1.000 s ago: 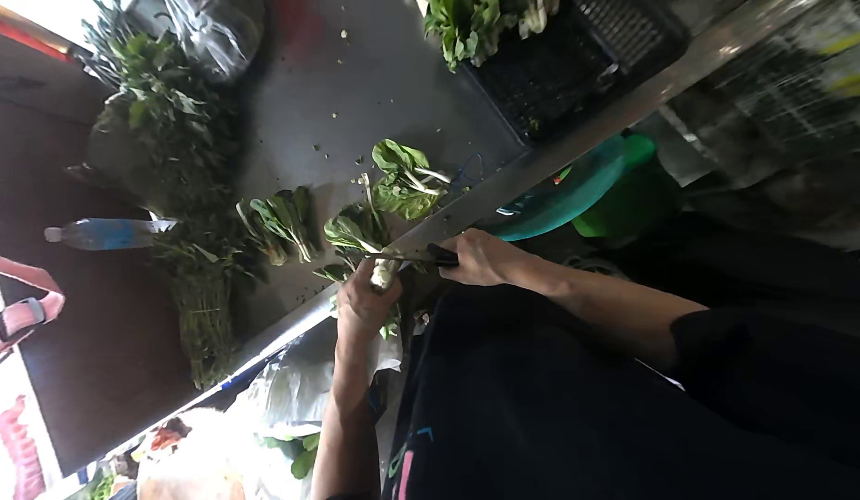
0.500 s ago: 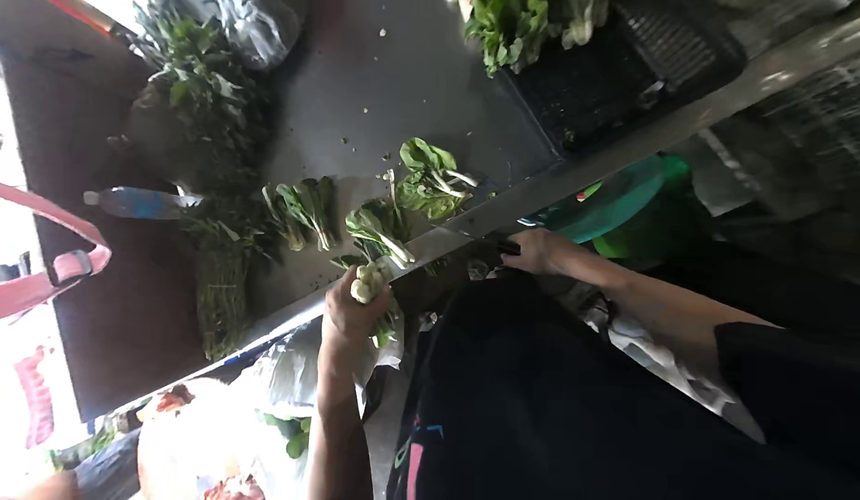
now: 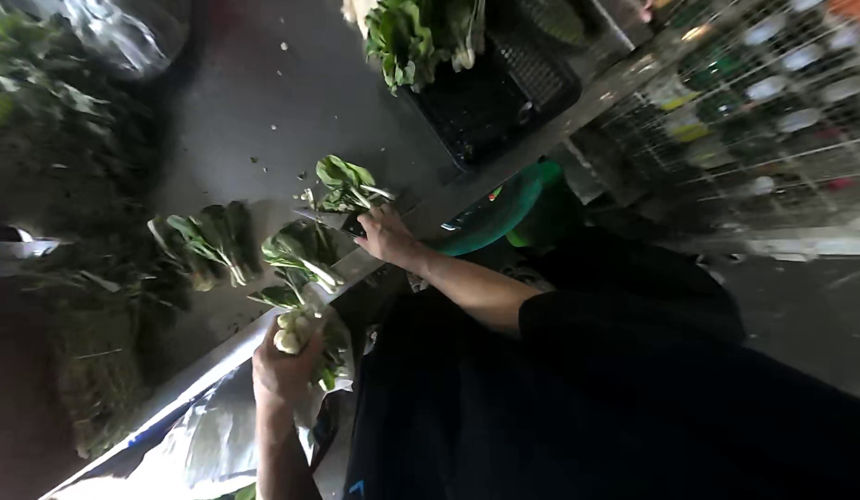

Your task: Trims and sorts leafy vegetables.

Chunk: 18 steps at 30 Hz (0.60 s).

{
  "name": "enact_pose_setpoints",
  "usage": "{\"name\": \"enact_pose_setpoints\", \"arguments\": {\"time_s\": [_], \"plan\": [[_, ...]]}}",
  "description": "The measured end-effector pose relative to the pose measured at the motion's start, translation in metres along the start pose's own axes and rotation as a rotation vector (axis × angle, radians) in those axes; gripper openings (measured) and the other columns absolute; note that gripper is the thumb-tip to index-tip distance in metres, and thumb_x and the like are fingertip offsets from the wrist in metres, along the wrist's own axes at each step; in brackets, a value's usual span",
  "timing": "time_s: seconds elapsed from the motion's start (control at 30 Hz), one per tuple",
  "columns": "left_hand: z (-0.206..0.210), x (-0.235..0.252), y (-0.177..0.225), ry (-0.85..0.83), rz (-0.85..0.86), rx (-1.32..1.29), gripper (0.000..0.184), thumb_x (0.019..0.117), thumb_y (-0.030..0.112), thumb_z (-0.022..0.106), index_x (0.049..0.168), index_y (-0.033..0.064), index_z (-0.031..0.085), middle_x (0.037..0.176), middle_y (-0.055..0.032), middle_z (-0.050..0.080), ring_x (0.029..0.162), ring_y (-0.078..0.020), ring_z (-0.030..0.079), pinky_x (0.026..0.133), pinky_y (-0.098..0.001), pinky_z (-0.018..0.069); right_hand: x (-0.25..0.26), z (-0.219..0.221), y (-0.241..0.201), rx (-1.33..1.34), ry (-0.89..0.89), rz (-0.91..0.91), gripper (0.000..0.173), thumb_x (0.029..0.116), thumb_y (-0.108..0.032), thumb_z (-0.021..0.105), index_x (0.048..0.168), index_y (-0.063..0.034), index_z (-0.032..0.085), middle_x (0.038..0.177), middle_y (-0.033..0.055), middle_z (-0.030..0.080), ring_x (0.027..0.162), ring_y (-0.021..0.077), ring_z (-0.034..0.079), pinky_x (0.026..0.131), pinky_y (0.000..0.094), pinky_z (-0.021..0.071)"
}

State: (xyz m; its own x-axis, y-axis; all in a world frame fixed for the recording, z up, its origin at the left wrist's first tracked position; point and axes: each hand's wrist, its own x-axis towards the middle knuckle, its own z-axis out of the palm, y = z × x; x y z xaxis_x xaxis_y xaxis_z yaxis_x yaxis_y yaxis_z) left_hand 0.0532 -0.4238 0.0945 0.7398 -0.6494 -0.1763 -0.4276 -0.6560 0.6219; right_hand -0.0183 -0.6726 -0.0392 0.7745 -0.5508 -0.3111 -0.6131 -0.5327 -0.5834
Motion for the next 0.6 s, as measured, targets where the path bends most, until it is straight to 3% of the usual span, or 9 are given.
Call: {"name": "enact_pose_setpoints", "arguments": {"time_s": [0.13,0.27,0.4,0.47,0.53,0.6], "plan": [[-0.003,-0.019,-0.027,0.114,-0.009,-0.114,0.046,0.076,0.029,0.079,0.107,-0.0026,0.066,0.089,0.0007,0.07,0.08,0.0054,0.065,0.075,-0.017,0.0558,0.005,-0.03,0.053,0.078,0.225,0.006,0.035,0.1013,-0.032,0.06,0.119,-0.0043,0.071,0.123,0.0173,0.069,0.123,0.0346,0.061,0.109,0.0505,0.0472],[-0.002,-0.032,-0.043,0.201,-0.081,-0.064,0.046,0.0754,0.03,0.078,0.104,-0.0038,0.067,0.087,-0.0058,0.071,0.079,-0.0016,0.066,0.075,-0.025,0.0558,0.017,-0.052,0.09,0.013,0.171,0.177,0.038,0.101,-0.037,0.063,0.119,-0.0045,0.07,0.123,0.0182,0.066,0.124,0.0365,0.06,0.103,0.053,0.0502],[-0.004,-0.034,-0.025,0.176,-0.114,-0.025,0.042,0.0762,0.027,0.077,0.106,-0.0017,0.069,0.089,-0.0074,0.072,0.08,-0.0066,0.068,0.077,-0.0304,0.0563,0.032,-0.053,0.086,0.084,0.116,0.286,0.026,0.0994,-0.024,0.064,0.113,-0.0034,0.072,0.123,0.0211,0.066,0.125,0.0385,0.058,0.105,0.0565,0.0473],[-0.007,-0.032,-0.014,0.158,-0.122,-0.067,0.039,0.0774,0.024,0.079,0.106,0.0002,0.07,0.09,-0.0054,0.073,0.081,-0.0066,0.069,0.078,-0.0309,0.0581,0.028,-0.058,0.081,0.196,0.123,0.274,0.027,0.1008,-0.021,0.062,0.116,-0.0013,0.071,0.123,0.0226,0.066,0.12,0.0391,0.062,0.102,0.0595,0.0493],[-0.011,-0.03,-0.013,0.151,-0.078,-0.142,0.035,0.078,0.022,0.08,0.106,0.0033,0.071,0.09,0.0001,0.074,0.081,-0.001,0.069,0.079,-0.0246,0.0596,0.018,-0.066,0.07,0.308,0.177,0.184,0.029,0.1032,-0.023,0.062,0.121,-0.0007,0.068,0.116,0.0229,0.069,0.109,0.0389,0.068,0.096,0.0607,0.0528],[-0.014,-0.028,-0.018,0.128,-0.04,-0.184,0.033,0.0793,0.022,0.079,0.107,0.0054,0.071,0.09,0.0025,0.074,0.081,0.0007,0.069,0.077,-0.0226,0.0596,0.011,-0.072,0.057,0.398,0.208,0.12,0.029,0.1032,-0.017,0.063,0.128,-0.0025,0.063,0.115,0.0202,0.071,0.106,0.0347,0.07,0.096,0.0558,0.0549]]}}
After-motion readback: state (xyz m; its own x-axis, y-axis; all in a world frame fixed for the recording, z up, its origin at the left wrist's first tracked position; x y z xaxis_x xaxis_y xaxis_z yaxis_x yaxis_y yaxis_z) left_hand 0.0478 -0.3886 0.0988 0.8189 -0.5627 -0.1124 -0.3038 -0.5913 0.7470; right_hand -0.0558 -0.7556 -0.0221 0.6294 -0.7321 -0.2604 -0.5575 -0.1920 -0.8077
